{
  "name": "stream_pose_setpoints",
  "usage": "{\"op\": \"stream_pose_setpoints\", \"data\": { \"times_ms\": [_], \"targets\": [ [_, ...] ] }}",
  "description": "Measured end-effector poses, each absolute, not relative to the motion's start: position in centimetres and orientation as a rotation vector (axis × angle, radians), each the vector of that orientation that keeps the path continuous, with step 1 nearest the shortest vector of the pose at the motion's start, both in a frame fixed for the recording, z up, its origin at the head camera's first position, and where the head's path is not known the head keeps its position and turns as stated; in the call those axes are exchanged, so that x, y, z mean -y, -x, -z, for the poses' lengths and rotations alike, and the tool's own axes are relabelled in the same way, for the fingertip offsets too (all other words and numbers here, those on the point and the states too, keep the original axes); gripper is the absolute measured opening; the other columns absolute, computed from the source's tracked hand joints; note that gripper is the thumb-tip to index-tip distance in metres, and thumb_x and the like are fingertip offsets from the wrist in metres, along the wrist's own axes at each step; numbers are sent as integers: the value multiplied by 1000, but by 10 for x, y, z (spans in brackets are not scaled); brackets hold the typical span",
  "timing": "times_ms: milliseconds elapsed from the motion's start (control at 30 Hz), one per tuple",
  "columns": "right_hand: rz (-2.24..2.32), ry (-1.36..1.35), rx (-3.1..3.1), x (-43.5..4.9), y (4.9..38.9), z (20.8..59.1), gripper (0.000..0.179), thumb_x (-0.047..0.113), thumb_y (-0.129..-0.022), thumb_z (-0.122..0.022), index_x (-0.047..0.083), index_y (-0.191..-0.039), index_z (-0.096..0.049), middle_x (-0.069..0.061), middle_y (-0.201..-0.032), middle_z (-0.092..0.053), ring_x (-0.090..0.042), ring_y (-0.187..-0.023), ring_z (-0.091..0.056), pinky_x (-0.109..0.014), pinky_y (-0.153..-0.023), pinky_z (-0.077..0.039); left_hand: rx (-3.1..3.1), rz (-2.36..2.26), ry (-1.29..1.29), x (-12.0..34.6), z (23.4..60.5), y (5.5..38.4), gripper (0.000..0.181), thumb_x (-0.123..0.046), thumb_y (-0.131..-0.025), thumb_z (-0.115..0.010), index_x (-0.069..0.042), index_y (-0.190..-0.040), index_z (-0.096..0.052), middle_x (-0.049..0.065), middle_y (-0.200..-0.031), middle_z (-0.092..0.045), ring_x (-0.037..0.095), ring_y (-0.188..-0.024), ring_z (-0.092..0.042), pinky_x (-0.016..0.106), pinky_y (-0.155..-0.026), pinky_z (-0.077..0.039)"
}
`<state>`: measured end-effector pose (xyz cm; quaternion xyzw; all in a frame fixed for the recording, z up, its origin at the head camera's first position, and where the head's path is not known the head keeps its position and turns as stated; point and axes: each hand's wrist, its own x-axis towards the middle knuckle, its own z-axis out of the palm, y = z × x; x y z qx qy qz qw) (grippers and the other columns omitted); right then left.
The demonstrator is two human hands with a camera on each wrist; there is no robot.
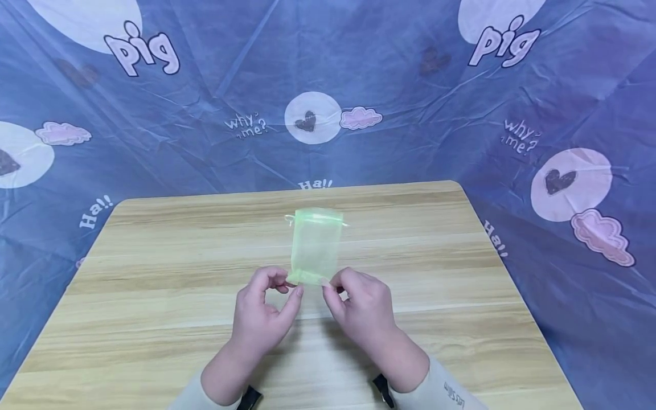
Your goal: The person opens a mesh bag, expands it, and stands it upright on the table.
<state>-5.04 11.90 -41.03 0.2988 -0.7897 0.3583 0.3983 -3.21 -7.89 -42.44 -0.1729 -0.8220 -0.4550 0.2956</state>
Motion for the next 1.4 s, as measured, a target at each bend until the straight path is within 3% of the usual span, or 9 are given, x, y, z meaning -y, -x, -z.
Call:
{"op": "stream_pose_setpoints", "data": {
  "times_ms": [167,400,533,733,833,1100,1400],
  "targets": [
    [-1028,-769,2033,-119,49,407,1,2,-87,-69,3,-87,-69,-5,-73,-72,-15,-56,-63,-21,-52,-52,2174,1273,494,80,425,33,29,-2,-81,-80,-5,-109,-75,-1,-88,-76,11,-77,-69,40,-75,-53],
    [-1112,-806,2035,-120,49,406,17,-7,-81,-69,1,-94,-76,-9,-79,-76,-19,-64,-69,-25,-62,-59,2141,1240,461,81,423,36,14,-1,-84,-82,-8,-96,-78,-3,-84,-75,12,-77,-68,37,-75,-47],
    [-1197,-846,2063,-122,47,406,14,-5,-84,-72,1,-95,-77,-8,-82,-76,-19,-67,-70,-24,-67,-59,2119,1163,429,82,425,37,11,-2,-81,-79,-10,-88,-76,-3,-81,-69,15,-77,-65,39,-73,-46],
    [-1352,-985,2130,-130,44,404,29,-6,-80,-72,0,-108,-77,-10,-98,-78,-22,-85,-74,-24,-85,-58,2100,1130,432,84,425,38,13,1,-82,-75,-8,-91,-72,6,-95,-71,22,-89,-69,45,-75,-51],
    [-1371,-1029,2149,-133,45,404,37,-9,-77,-69,1,-113,-76,-11,-105,-77,-24,-93,-75,-23,-91,-57,2108,1148,431,84,424,38,14,3,-83,-72,-7,-93,-70,5,-95,-74,21,-89,-71,44,-76,-52],
    [-1426,-1020,2141,-132,46,404,34,-5,-79,-79,0,-113,-77,-12,-104,-77,-22,-91,-74,-23,-86,-58,2104,1124,431,86,424,38,13,2,-82,-69,-6,-92,-70,3,-85,-72,19,-80,-68,39,-74,-50],
    [-1379,-885,2095,-126,46,404,23,-9,-78,-80,1,-99,-78,-10,-89,-77,-20,-74,-70,-21,-75,-58,1991,1135,511,83,426,39,17,7,-78,-68,-6,-88,-70,2,-79,-72,19,-70,-66,40,-72,-49]
  ]
}}
